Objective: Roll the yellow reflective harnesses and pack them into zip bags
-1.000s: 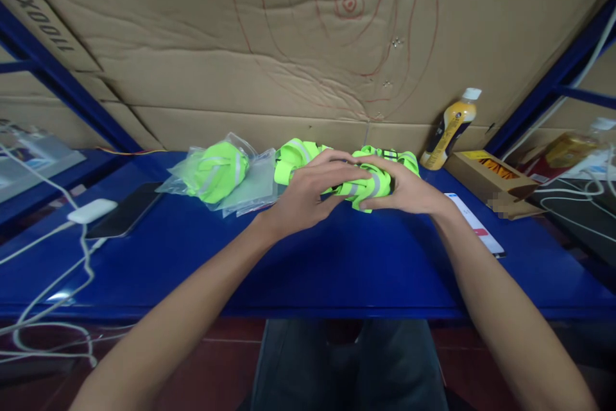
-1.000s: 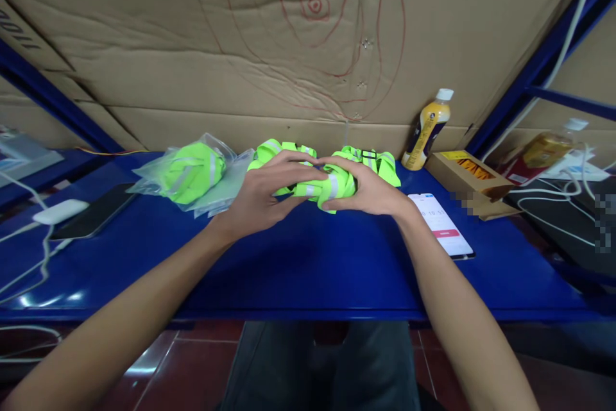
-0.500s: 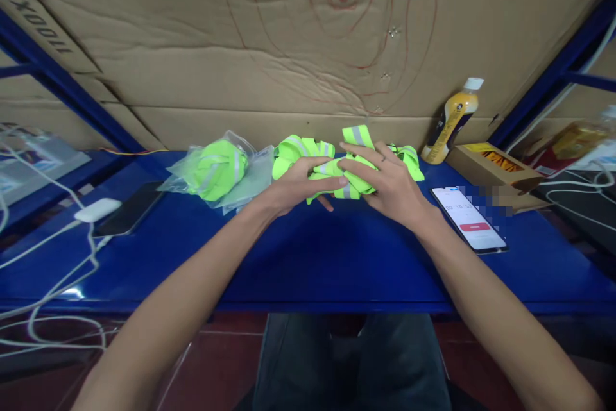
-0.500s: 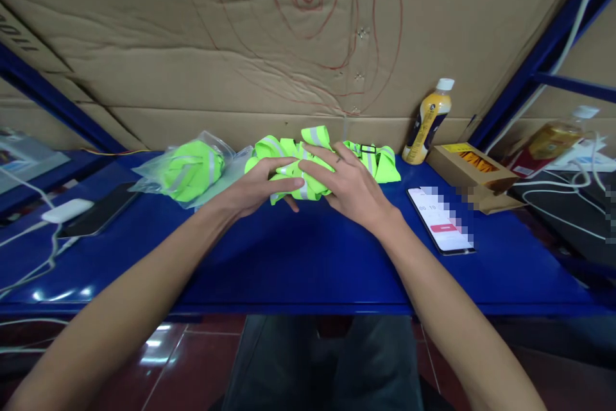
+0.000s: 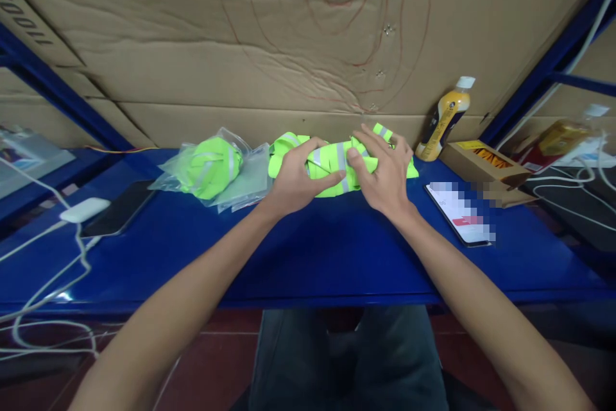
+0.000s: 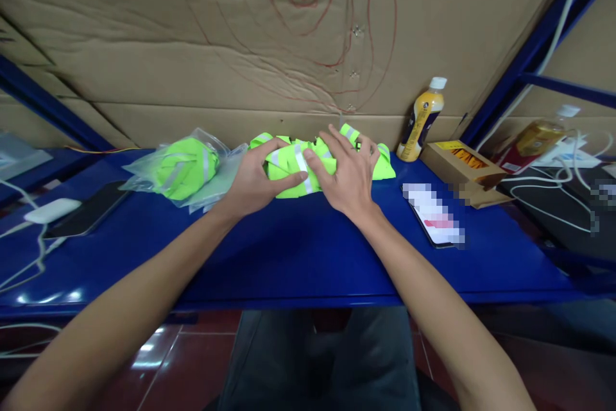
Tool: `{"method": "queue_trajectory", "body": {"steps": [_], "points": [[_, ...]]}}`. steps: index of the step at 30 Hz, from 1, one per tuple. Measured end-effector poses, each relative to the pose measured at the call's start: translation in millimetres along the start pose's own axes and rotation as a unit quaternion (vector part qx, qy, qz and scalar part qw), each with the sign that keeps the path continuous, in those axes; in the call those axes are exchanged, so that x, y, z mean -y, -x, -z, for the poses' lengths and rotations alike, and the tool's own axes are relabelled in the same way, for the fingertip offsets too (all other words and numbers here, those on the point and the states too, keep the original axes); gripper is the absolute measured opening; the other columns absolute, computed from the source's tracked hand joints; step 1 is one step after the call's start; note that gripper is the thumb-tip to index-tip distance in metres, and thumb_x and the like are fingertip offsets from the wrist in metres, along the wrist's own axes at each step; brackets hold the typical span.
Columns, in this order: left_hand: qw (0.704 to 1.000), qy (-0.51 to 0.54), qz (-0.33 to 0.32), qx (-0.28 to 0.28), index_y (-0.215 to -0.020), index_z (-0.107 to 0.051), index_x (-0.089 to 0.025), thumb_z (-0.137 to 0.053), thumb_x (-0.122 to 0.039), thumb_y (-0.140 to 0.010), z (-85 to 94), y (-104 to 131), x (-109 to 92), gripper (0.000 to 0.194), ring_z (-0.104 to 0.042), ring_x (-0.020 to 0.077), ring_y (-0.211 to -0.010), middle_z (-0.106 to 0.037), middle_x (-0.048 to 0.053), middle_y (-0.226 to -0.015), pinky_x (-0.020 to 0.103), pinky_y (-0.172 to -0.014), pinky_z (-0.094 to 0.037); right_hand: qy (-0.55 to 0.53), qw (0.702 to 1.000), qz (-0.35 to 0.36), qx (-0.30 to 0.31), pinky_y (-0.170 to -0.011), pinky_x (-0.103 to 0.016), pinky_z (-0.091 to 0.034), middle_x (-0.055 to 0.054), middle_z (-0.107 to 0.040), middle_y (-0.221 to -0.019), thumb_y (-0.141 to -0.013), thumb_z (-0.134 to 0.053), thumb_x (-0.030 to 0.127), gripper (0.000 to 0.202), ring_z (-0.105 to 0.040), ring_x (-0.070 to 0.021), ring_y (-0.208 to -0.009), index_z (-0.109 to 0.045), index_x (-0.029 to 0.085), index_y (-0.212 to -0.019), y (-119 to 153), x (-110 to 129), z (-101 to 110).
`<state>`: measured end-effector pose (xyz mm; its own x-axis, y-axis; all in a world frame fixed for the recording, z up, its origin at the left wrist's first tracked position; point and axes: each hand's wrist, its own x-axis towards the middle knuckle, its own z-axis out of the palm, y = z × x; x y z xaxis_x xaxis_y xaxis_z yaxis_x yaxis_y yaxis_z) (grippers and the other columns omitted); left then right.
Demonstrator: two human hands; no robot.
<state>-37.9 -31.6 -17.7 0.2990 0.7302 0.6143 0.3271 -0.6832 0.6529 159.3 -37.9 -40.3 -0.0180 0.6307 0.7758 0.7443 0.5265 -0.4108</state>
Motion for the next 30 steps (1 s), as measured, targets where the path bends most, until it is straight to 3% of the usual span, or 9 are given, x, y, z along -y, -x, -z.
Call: {"method": "queue_trajectory", "body": {"steps": [4, 7, 9, 12, 16, 21, 25, 28, 30], "points": [[1.0, 0.005, -0.009, -0.012, -0.087, -0.06, -0.02, -0.086, -0.044, -0.081, -2.5, 0, -1, 0.035, -0.048, 0.0153, -0.071, -0.058, -0.003, -0.078, 0.031, -0.07, -0.04, -0.024, 0.999, -0.023, -0.023, -0.12, -0.082, -0.021, -0.011, -0.08, -0.124, -0.102, -0.055, 0.068, 0.051, -0.036, -0.0475, -0.15, -0.081, 0.027, -0.118, -4, 4, 11], [1.0, -0.016, -0.018, -0.015, -0.082, -0.059, -0.02, -0.085, -0.046, -0.082, -4.1, 2, -3, 0.037, -0.045, 0.0146, -0.068, -0.055, -0.003, -0.073, 0.031, -0.066, -0.035, -0.06, 0.997, -0.044, 0.0, -0.116, -0.082, -0.027, -0.015, -0.079, -0.122, -0.103, -0.051, 0.069, 0.053, -0.025, -0.0491, -0.158, -0.08, 0.027, -0.115, -5, 0, 17], [0.999, -0.027, -0.028, -0.019, -0.08, -0.06, -0.02, -0.085, -0.048, -0.082, -4.1, 3, -4, 0.037, -0.043, 0.0144, -0.067, -0.055, -0.003, -0.072, 0.031, -0.065, -0.034, -0.093, 0.995, -0.044, 0.002, -0.115, -0.077, -0.035, -0.014, -0.077, -0.125, -0.103, -0.049, 0.071, 0.054, -0.034, -0.0462, -0.155, -0.079, 0.028, -0.116, -7, -4, 16], [0.999, -0.023, -0.042, -0.019, -0.079, -0.061, -0.02, -0.085, -0.049, -0.082, -3.2, 5, -3, 0.038, -0.041, 0.0136, -0.065, -0.052, -0.004, -0.07, 0.031, -0.064, -0.033, -0.17, 0.983, -0.058, 0.027, -0.109, -0.058, -0.05, -0.011, -0.077, -0.114, -0.102, -0.047, 0.076, 0.06, -0.065, -0.0363, -0.126, -0.077, 0.025, -0.108, -7, -8, 5], [0.999, -0.006, -0.04, -0.013, -0.073, -0.056, -0.02, -0.082, -0.051, -0.086, -1.4, 6, 0, 0.042, -0.036, 0.0127, -0.061, -0.044, -0.005, -0.065, 0.03, -0.062, -0.031, -0.351, 0.908, -0.184, 0.134, -0.089, -0.043, -0.062, -0.007, -0.076, -0.095, -0.094, -0.055, 0.085, 0.065, -0.075, -0.0278, -0.1, -0.072, 0.022, -0.093, -3, -10, -11], [0.998, -0.05, -0.042, -0.006, -0.068, -0.047, -0.021, -0.071, -0.051, -0.095, 2.3, 5, 6, 0.047, -0.034, 0.0138, -0.06, -0.035, -0.004, -0.063, 0.032, -0.061, -0.028, -0.48, 0.804, -0.262, 0.232, -0.082, -0.045, -0.067, -0.008, -0.079, -0.098, -0.076, -0.066, 0.094, 0.077, -0.078, -0.0292, -0.097, -0.072, 0.024, -0.108, 4, -5, -11], [1.0, -0.013, -0.016, -0.003, -0.075, -0.055, -0.021, -0.059, -0.053, -0.103, -1.1, 3, 13, 0.042, -0.047, 0.0168, -0.071, -0.052, -0.001, -0.072, 0.033, -0.071, -0.039, -0.465, 0.822, -0.27, 0.188, -0.079, -0.042, -0.066, -0.005, -0.078, -0.093, -0.07, -0.083, 0.084, 0.067, -0.076, -0.0264, -0.088, -0.071, 0.024, -0.097, 4, -2, -8], [0.984, 0.14, 0.103, 0.043, -0.085, -0.068, -0.021, -0.06, -0.058, -0.101, -8.5, 2, 18, 0.041, -0.064, 0.0217, -0.086, -0.07, 0.004, -0.087, 0.035, -0.083, -0.052, -0.416, 0.86, -0.253, 0.154, -0.075, -0.039, -0.064, -0.003, -0.075, -0.088, -0.078, -0.077, 0.083, 0.062, -0.074, -0.0242, -0.083, -0.071, 0.024, -0.097, 5, -3, -10], [0.942, 0.256, 0.2, 0.086, -0.091, -0.074, -0.02, -0.065, -0.062, -0.097, -13.9, 2, 20, 0.043, -0.073, 0.0259, -0.09, -0.077, 0.007, -0.091, 0.038, -0.084, -0.06, -0.389, 0.88, -0.236, 0.139, -0.075, -0.039, -0.063, -0.003, -0.073, -0.085, -0.084, -0.068, 0.086, 0.063, -0.073, -0.0242, -0.084, -0.073, 0.024, -0.097, 5, -5, -12]]}}
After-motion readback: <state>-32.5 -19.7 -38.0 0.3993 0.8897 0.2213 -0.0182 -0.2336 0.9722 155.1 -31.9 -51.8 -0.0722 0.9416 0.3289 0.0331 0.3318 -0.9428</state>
